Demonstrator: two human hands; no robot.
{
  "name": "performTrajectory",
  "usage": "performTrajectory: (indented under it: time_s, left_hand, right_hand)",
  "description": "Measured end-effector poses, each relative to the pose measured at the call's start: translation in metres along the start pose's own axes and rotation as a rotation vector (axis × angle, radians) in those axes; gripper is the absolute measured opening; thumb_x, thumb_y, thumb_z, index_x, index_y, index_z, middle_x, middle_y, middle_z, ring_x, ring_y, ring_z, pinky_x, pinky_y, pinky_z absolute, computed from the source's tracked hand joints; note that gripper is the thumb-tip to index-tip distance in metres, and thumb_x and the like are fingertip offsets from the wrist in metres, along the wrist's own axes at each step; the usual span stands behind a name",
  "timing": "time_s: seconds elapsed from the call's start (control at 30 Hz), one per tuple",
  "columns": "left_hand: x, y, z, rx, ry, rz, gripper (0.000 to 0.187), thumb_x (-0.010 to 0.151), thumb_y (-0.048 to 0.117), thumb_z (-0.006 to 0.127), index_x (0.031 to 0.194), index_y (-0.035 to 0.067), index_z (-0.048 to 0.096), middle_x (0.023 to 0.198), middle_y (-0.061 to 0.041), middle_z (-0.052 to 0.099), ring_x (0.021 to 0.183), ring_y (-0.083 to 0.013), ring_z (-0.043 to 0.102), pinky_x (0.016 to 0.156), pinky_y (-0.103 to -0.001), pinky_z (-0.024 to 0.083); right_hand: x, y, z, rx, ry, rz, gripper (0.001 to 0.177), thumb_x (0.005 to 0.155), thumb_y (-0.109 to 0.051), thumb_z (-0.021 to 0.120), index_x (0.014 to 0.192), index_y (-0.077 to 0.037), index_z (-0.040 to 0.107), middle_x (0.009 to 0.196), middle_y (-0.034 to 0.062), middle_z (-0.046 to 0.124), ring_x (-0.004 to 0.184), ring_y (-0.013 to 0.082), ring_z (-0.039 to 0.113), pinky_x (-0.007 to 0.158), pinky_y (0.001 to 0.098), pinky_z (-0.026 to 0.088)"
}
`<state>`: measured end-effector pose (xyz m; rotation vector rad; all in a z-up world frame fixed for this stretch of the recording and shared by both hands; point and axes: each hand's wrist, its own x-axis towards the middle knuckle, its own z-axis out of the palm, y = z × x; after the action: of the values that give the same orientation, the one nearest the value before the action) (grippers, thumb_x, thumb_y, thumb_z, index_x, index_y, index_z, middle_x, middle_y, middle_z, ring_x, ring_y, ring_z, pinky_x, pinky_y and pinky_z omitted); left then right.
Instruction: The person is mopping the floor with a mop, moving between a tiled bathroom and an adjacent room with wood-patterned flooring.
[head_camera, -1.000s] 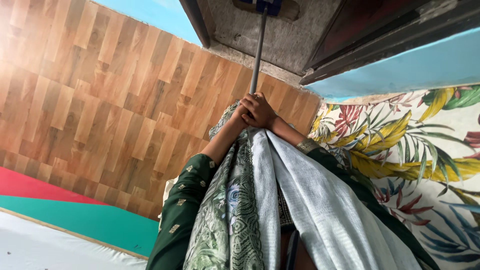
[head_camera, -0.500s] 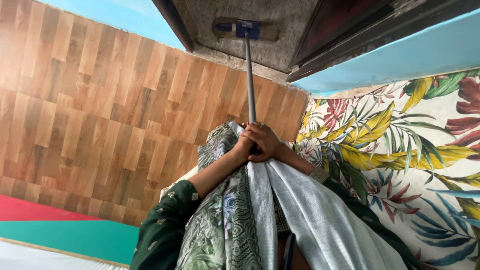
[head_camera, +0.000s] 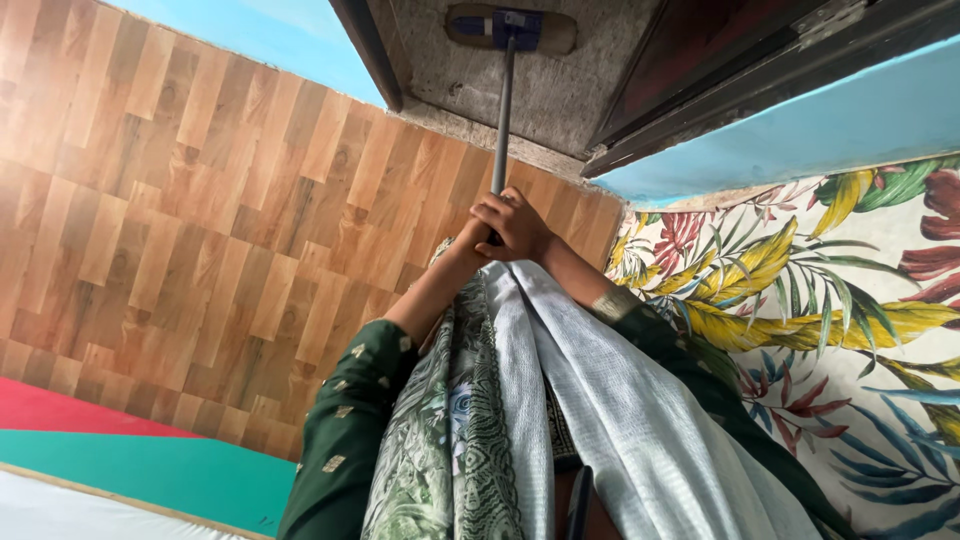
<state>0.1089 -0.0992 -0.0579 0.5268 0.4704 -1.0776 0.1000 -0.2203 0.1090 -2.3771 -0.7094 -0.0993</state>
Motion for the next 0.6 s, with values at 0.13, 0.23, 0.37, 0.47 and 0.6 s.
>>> performTrajectory:
  time_s: [0.13,0.23,0.37,0.47,0.6]
  left_hand:
    - [-0.034,-0.025,0.003,-0.014,-0.117,0.073,0.024,0.114,0.029,0.052,0.124,0.01,0.062,0.109,-0.007,0.067,0.095,-0.0168,0.067,0.072,-0.031,0.056]
    - [-0.052,-0.037,0.014,-0.057,-0.062,0.058,0.023,0.111,0.027,0.051,0.124,0.012,0.062,0.11,-0.006,0.068,0.097,-0.0163,0.068,0.075,-0.031,0.058]
    - [-0.042,-0.04,0.02,-0.087,0.034,0.04,0.025,0.1,0.025,0.054,0.122,0.016,0.062,0.109,-0.004,0.069,0.1,-0.0168,0.069,0.079,-0.032,0.059]
    - [-0.021,-0.03,0.008,-0.03,0.05,0.108,0.02,0.098,0.026,0.058,0.113,0.014,0.063,0.097,-0.007,0.067,0.088,-0.0185,0.067,0.067,-0.033,0.056]
    - [0.012,0.003,0.016,-0.003,0.24,-0.017,0.016,0.093,0.022,0.06,0.084,0.009,0.056,0.071,-0.005,0.058,0.057,-0.0159,0.057,0.047,-0.028,0.048]
  right_hand:
    - [-0.016,-0.045,-0.034,0.071,0.039,0.07,0.072,0.096,-0.065,0.042,0.122,-0.002,0.066,0.106,0.0163,0.063,0.086,0.032,0.059,0.089,0.0474,0.044]
    - [-0.021,-0.061,-0.035,0.114,0.08,0.093,0.068,0.098,-0.062,0.042,0.121,-0.003,0.066,0.108,0.0174,0.063,0.088,0.0342,0.059,0.091,0.0476,0.042]
    - [-0.015,-0.046,-0.026,0.206,0.131,0.079,0.066,0.095,-0.061,0.043,0.117,-0.002,0.065,0.108,0.0155,0.065,0.096,0.0362,0.063,0.093,0.0486,0.04]
    - [-0.016,-0.02,-0.011,0.18,0.16,0.064,0.056,0.097,-0.054,0.046,0.114,-0.003,0.063,0.109,0.0156,0.064,0.104,0.0397,0.062,0.098,0.052,0.041]
    - [-0.022,0.042,0.051,0.479,0.386,0.425,0.028,0.107,-0.033,0.057,0.102,-0.006,0.058,0.116,0.0193,0.061,0.107,0.0354,0.06,0.095,0.0454,0.048]
